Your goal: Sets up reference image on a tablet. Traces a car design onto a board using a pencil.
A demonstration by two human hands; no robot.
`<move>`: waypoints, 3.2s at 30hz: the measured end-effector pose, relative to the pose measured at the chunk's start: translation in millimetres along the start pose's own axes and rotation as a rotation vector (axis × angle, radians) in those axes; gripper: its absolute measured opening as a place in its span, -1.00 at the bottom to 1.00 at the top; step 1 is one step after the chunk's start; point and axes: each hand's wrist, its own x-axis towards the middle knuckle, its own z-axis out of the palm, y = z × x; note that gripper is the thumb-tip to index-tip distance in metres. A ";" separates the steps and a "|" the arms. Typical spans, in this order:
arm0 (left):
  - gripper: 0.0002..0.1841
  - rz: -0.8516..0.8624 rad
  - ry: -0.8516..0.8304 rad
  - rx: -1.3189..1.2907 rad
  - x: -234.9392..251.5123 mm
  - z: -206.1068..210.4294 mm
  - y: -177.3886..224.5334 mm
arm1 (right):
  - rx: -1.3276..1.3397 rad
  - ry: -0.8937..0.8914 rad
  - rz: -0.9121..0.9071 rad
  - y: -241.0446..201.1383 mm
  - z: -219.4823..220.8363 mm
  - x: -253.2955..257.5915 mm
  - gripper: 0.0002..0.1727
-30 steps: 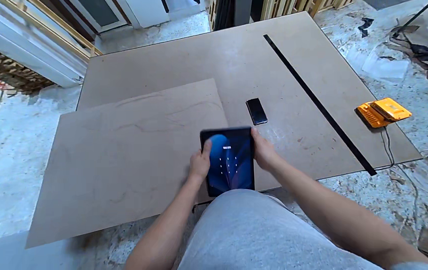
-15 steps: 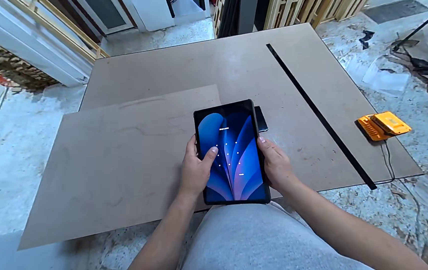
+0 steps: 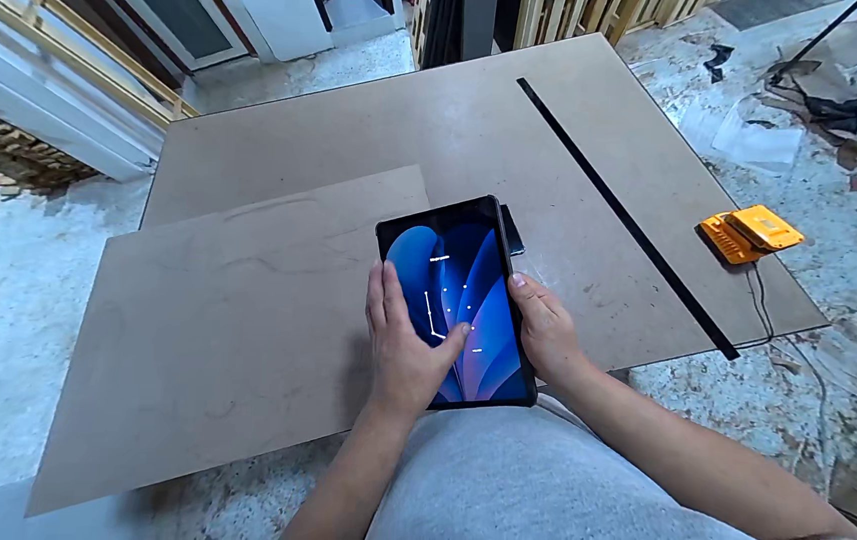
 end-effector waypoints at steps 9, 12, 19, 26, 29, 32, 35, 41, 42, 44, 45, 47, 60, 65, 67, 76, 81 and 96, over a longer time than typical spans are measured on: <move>0.00 0.159 0.120 -0.132 3.7 -28.2 5.0 | 0.052 -0.053 -0.088 -4.7 -11.6 5.2 -0.48; -0.04 0.061 0.126 -0.240 17.1 -45.7 -15.6 | 0.029 -0.076 -0.097 -7.2 -17.7 13.5 -0.48; -0.46 -0.147 -0.213 -0.711 91.1 -92.7 -19.0 | -0.016 -0.472 0.044 -50.8 -23.5 65.3 -0.51; -0.50 -0.277 -0.173 -1.127 74.3 -85.5 -44.1 | 0.030 -0.529 0.267 -69.1 -19.2 79.6 -0.45; -0.50 -0.371 0.081 -1.283 56.5 -70.2 -69.7 | 0.143 -0.512 0.265 -52.1 -31.2 66.9 -0.13; -0.44 -0.457 0.308 -1.413 29.4 -57.4 -82.4 | 0.186 -0.350 0.215 -28.5 -34.4 39.6 -0.10; -0.43 -0.452 0.312 -1.543 5.7 -47.8 -82.5 | 0.205 -0.221 0.120 -14.2 -22.6 19.6 -0.25; -0.60 -0.428 0.056 -1.657 -31.9 -28.0 -105.5 | 0.090 -0.162 -0.055 -18.5 -15.5 29.9 -0.23; -0.59 -0.433 0.036 -1.627 -36.1 -27.3 -109.3 | 0.061 -0.172 -0.053 -17.4 -15.3 35.2 -0.24; -0.49 -0.481 0.040 -1.499 -43.7 -28.3 -113.0 | 0.005 -0.197 -0.031 -8.0 -9.0 40.4 -0.23; -0.45 -0.515 0.056 -1.434 -48.2 -29.2 -115.6 | -0.009 -0.201 -0.004 -0.3 -3.5 39.8 -0.24; -0.40 -0.548 0.073 -1.344 -58.0 -32.6 -131.4 | -0.017 -0.198 0.079 15.7 9.6 36.1 -0.25; -0.49 -0.884 0.182 -1.065 -38.2 -31.7 -281.7 | -0.215 -0.233 0.525 157.5 78.2 70.7 -0.36; -0.44 -0.924 0.149 -0.804 -9.8 1.1 -328.0 | -0.562 -0.103 0.585 186.6 43.1 68.1 -0.30; -0.44 -0.948 0.132 -0.739 -1.7 8.8 -338.9 | -0.863 0.003 0.547 192.2 16.9 56.4 -0.40; -0.47 -0.978 0.165 -0.789 43.2 61.9 -327.3 | -1.351 0.082 0.808 220.0 -49.3 43.6 -0.29; -0.46 -0.988 0.069 -0.452 72.0 75.3 -300.3 | -1.396 -0.001 0.776 226.3 -48.9 58.0 -0.50; -0.66 -0.768 -0.402 -0.101 -31.1 50.9 -249.0 | -1.379 -0.112 0.537 218.7 -65.0 73.6 -0.56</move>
